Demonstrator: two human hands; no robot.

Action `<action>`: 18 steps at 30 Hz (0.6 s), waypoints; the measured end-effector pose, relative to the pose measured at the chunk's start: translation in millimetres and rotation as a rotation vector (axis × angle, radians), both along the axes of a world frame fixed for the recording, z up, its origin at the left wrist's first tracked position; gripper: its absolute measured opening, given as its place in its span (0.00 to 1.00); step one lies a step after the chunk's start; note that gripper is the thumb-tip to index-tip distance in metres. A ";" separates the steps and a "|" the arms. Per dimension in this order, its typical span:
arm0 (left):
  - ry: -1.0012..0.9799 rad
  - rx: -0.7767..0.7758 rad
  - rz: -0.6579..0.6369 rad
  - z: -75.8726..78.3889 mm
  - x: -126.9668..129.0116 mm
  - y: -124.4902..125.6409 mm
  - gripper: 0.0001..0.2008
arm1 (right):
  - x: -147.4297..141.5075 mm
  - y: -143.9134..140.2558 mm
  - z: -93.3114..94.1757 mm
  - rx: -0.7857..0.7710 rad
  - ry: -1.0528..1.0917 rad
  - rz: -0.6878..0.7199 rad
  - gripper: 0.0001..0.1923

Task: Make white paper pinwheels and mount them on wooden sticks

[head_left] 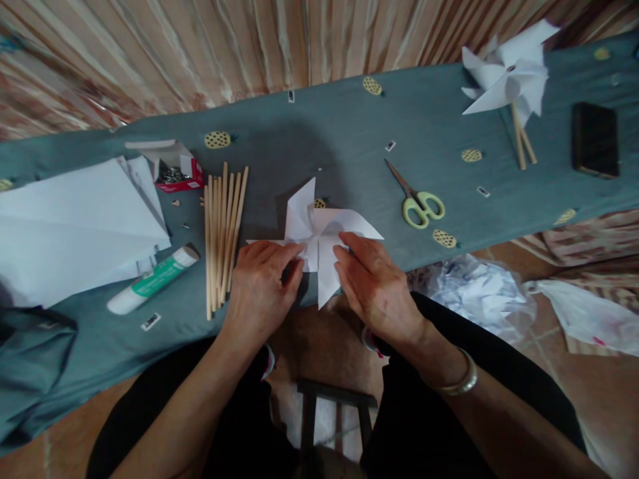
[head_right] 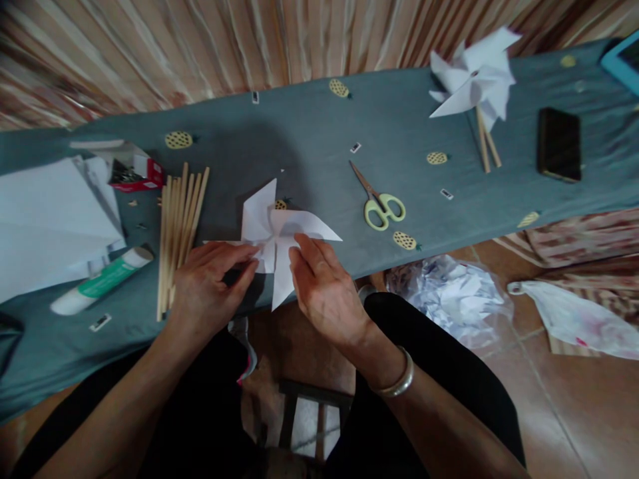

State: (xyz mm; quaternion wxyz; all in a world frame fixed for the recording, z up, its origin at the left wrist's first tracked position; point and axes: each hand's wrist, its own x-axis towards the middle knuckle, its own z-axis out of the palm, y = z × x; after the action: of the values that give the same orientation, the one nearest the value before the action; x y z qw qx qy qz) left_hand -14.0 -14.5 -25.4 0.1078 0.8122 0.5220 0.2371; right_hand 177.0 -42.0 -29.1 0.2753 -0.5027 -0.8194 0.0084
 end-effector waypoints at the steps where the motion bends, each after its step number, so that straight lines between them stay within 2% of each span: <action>1: 0.003 0.002 -0.003 0.2 0.1 0.0 0.08 | 0.2 0.1 -0.1 -0.001 -0.004 0.005 0.13; 10: 0.006 -0.014 0.014 0.3 1.7 0.3 0.08 | 1.2 -0.8 -4.2 -0.067 0.021 0.004 0.14; 18: 0.008 -0.022 0.024 1.8 3.2 1.2 0.07 | 1.2 0.1 -1.8 -0.013 -0.025 0.021 0.12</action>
State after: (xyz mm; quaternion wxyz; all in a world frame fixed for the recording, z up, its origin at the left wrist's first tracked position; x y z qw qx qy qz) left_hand -10.8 -13.3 -23.6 0.1117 0.8055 0.5348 0.2296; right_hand 178.2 -41.9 -31.0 0.2617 -0.4960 -0.8279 0.0103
